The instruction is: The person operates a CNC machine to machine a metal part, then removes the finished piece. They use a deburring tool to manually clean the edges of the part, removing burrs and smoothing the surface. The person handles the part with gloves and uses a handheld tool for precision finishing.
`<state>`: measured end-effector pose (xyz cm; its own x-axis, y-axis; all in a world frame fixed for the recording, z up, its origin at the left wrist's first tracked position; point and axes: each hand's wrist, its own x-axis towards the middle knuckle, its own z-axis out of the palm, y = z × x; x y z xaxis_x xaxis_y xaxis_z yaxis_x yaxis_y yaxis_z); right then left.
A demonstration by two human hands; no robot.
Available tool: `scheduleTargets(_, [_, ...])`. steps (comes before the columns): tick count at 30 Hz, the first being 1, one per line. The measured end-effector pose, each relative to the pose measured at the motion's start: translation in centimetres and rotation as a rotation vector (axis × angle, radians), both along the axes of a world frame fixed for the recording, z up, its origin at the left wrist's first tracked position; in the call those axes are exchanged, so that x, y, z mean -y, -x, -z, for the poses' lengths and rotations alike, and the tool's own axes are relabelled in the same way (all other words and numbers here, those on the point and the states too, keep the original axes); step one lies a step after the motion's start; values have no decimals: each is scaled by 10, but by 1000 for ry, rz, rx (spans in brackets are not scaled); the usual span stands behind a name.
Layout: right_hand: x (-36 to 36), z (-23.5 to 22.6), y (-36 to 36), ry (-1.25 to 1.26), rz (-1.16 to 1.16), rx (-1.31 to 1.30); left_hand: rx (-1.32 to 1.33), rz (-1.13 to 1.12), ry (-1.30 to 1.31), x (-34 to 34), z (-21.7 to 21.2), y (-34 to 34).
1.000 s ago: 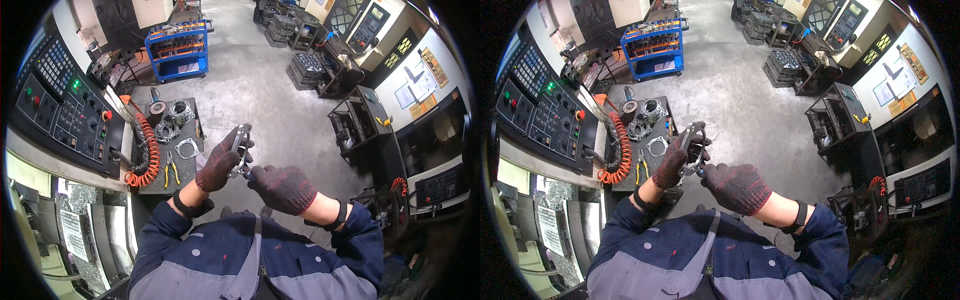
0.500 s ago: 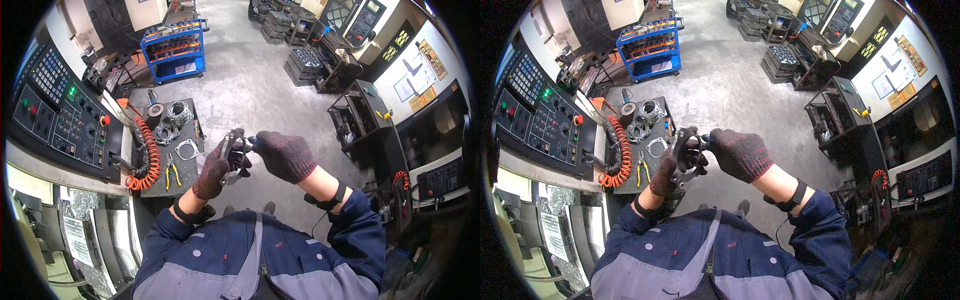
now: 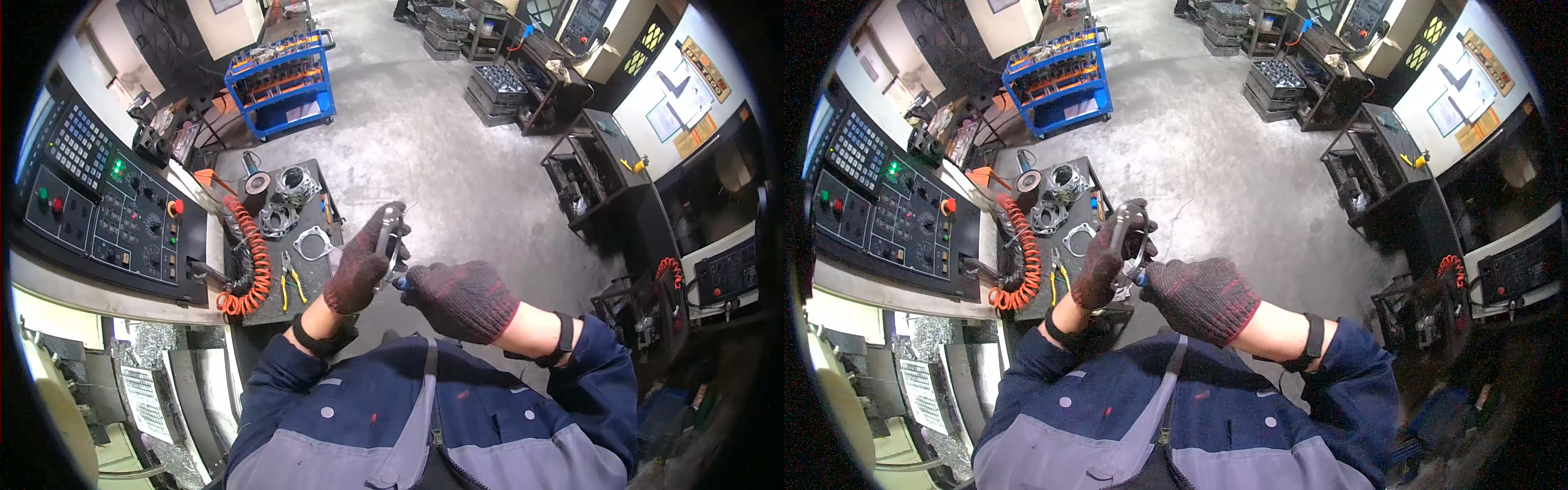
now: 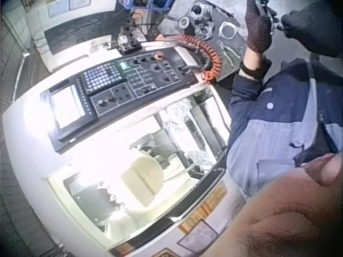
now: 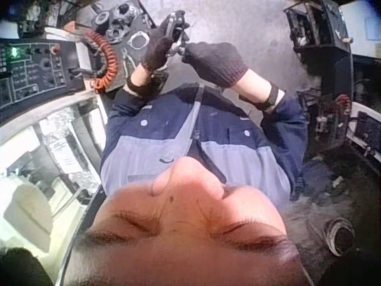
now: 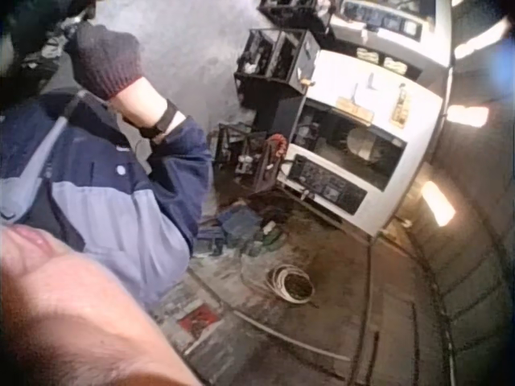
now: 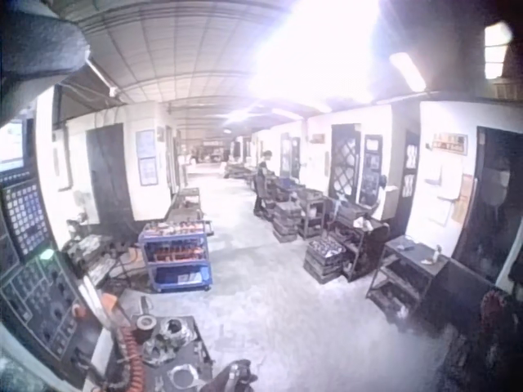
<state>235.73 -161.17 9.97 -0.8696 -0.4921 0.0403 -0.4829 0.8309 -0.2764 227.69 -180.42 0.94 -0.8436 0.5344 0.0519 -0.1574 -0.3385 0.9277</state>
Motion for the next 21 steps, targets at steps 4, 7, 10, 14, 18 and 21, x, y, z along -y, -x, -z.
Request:
scheduleTargets(4, [-16,-22,12,-33,-28,-207,-76,-11,266,-5,0,-4])
scheduleTargets(7, [-27,-20,29,42,21,-280,19,104,-138,-1,-2,-16])
scheduleTargets(10, [-27,-3,33,63,100,-251,61,74,-211,0,-7,-22])
scheduleTargets(14, [-15,24,17,50,160,-108,33,-52,-134,7,-15,-31])
scheduleTargets(18, [3,34,-9,57,147,29,-30,-27,-150,10,-10,-28])
scheduleTargets(21, [12,28,-19,73,88,118,-93,-10,-130,10,-1,-24])
